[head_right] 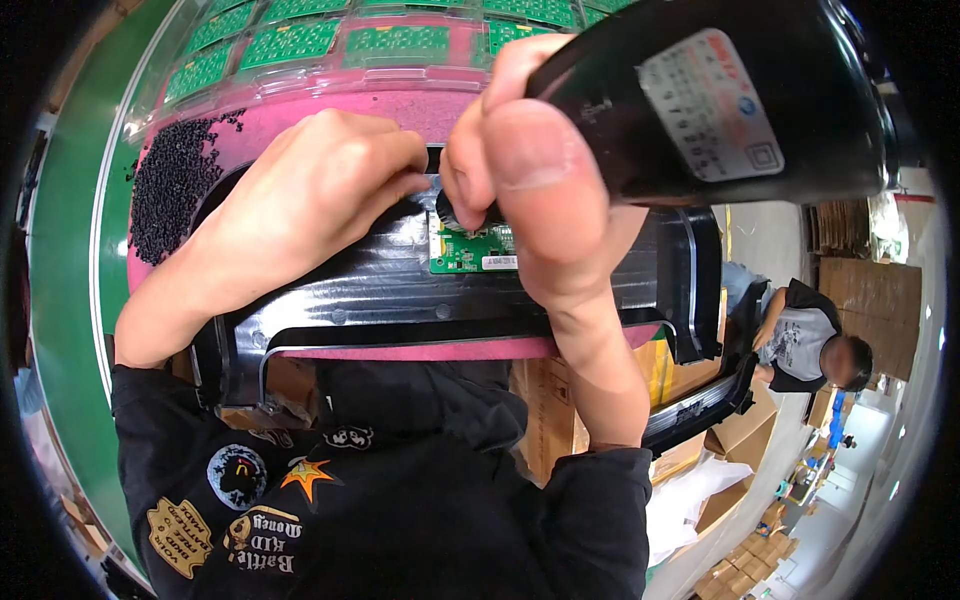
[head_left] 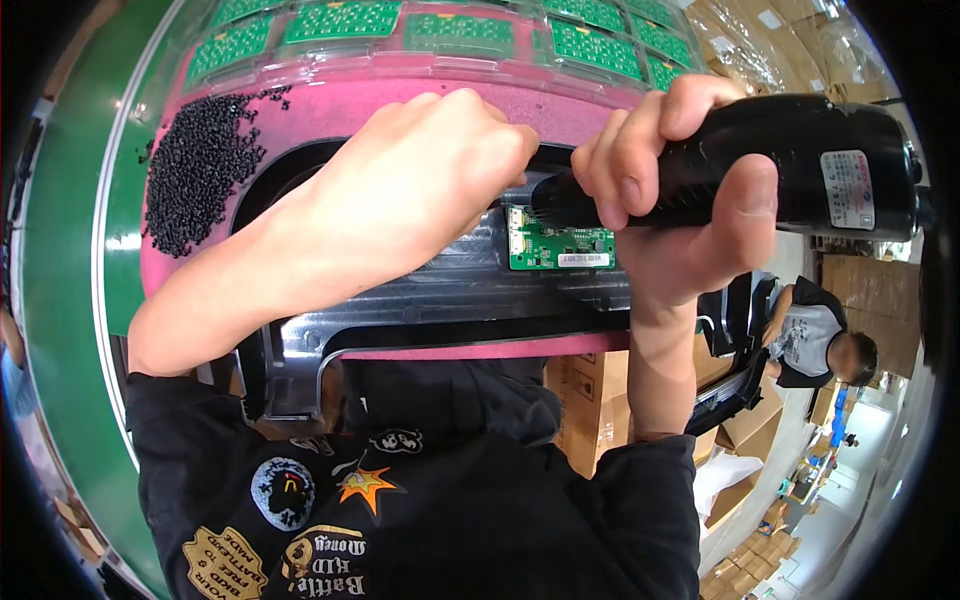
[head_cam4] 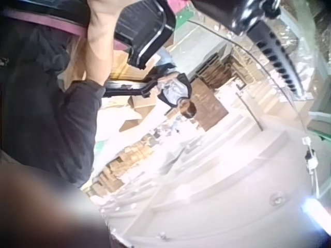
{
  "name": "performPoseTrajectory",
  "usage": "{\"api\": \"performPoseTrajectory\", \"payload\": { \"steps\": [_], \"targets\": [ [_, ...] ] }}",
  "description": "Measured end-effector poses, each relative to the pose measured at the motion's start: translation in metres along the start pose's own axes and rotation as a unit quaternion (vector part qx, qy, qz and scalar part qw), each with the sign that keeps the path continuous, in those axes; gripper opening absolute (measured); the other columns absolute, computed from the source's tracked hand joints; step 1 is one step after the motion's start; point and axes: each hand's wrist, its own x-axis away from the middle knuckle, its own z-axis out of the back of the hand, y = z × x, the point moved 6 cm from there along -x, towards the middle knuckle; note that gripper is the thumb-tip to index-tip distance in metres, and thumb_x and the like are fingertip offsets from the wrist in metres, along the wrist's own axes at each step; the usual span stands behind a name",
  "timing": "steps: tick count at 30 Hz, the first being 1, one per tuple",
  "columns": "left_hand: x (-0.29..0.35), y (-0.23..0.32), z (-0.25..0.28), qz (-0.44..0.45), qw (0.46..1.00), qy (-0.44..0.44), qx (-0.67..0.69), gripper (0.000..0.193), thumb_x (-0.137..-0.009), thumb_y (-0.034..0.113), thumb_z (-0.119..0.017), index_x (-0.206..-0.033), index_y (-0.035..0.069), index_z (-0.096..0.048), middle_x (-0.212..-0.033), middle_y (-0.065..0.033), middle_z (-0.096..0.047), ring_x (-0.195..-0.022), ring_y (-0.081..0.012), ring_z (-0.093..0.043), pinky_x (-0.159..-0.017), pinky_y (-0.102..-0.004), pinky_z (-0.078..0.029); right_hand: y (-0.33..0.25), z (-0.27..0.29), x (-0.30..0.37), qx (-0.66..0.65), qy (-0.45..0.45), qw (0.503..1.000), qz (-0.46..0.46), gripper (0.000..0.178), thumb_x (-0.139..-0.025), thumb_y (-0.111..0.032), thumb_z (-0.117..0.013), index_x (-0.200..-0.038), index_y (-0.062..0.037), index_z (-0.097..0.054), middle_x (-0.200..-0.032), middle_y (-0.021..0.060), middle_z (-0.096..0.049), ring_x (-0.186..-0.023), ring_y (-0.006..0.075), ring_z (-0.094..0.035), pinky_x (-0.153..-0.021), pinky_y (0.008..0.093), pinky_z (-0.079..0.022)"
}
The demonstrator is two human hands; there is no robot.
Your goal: Assemble circuit boards into plastic housings using an electric screwdriver.
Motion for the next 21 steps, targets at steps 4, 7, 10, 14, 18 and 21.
{"api": "performPoseTrajectory", "payload": {
  "steps": [4,7,10,14,18,21],
  "targets": [
    [0.003,-0.002,0.000,-0.013,1.000,-0.002,-0.007,0.012,-0.083,0.004,-0.065,-0.092,-0.003,-0.063,-0.078,-0.0207,-0.065,-0.079,-0.0417,-0.063,-0.068,-0.0483,-0.050,0.001,-0.012,-0.006,0.067,-0.035,0.997,0.001,0.051,-0.092,-0.055,-0.053,-0.102,-0.0054,-0.049,-0.060,0.0017,-0.047,-0.047,0.0120,-0.041,-0.050,0.0289,-0.038],
    [0.001,-0.005,-0.003,0.004,0.999,-0.032,-0.010,0.011,-0.082,0.004,-0.064,-0.091,-0.003,-0.063,-0.079,-0.0212,-0.065,-0.080,-0.0415,-0.063,-0.069,-0.0483,-0.050,0.001,-0.012,-0.003,0.095,0.000,0.995,0.013,0.053,-0.093,-0.056,-0.052,-0.104,-0.0042,-0.050,-0.060,0.0020,-0.047,-0.047,0.0124,-0.042,-0.049,0.0289,-0.037],
    [0.000,-0.006,-0.007,0.016,0.998,-0.067,-0.007,0.011,-0.082,0.004,-0.065,-0.090,-0.004,-0.063,-0.079,-0.0213,-0.065,-0.082,-0.0414,-0.064,-0.070,-0.0482,-0.050,-0.002,-0.001,0.001,0.012,0.026,0.999,0.023,0.057,-0.092,-0.061,-0.051,-0.104,-0.0046,-0.050,-0.060,0.0014,-0.047,-0.047,0.0125,-0.043,-0.052,0.0295,-0.038],
    [-0.002,0.002,-0.007,-0.038,0.995,-0.081,0.031,0.013,-0.083,0.005,-0.067,-0.090,-0.004,-0.062,-0.080,-0.0194,-0.065,-0.080,-0.0403,-0.064,-0.069,-0.0454,-0.050,-0.029,0.005,0.009,-0.151,0.026,0.982,0.107,0.061,-0.086,-0.066,-0.058,-0.103,-0.0084,-0.052,-0.064,-0.0022,-0.046,-0.049,0.0103,-0.042,-0.054,0.0282,-0.037],
    [-0.010,0.014,-0.004,-0.126,0.984,-0.013,0.124,0.014,-0.082,0.002,-0.070,-0.091,-0.004,-0.061,-0.080,-0.0167,-0.064,-0.077,-0.0380,-0.065,-0.066,-0.0424,-0.051,-0.060,0.012,0.016,-0.167,0.041,0.981,0.091,0.056,-0.081,-0.059,-0.069,-0.104,-0.0106,-0.052,-0.068,-0.0035,-0.048,-0.053,0.0092,-0.045,-0.063,0.0286,-0.039],
    [-0.007,0.018,0.000,-0.175,0.974,0.017,0.144,0.015,-0.081,-0.001,-0.070,-0.093,-0.003,-0.062,-0.080,-0.0152,-0.064,-0.076,-0.0355,-0.066,-0.062,-0.0403,-0.051,-0.064,0.013,0.021,-0.174,0.016,0.978,0.110,0.056,-0.080,-0.056,-0.072,-0.104,-0.0109,-0.050,-0.068,-0.0038,-0.049,-0.054,0.0090,-0.047,-0.063,0.0284,-0.039]
  ]
}}
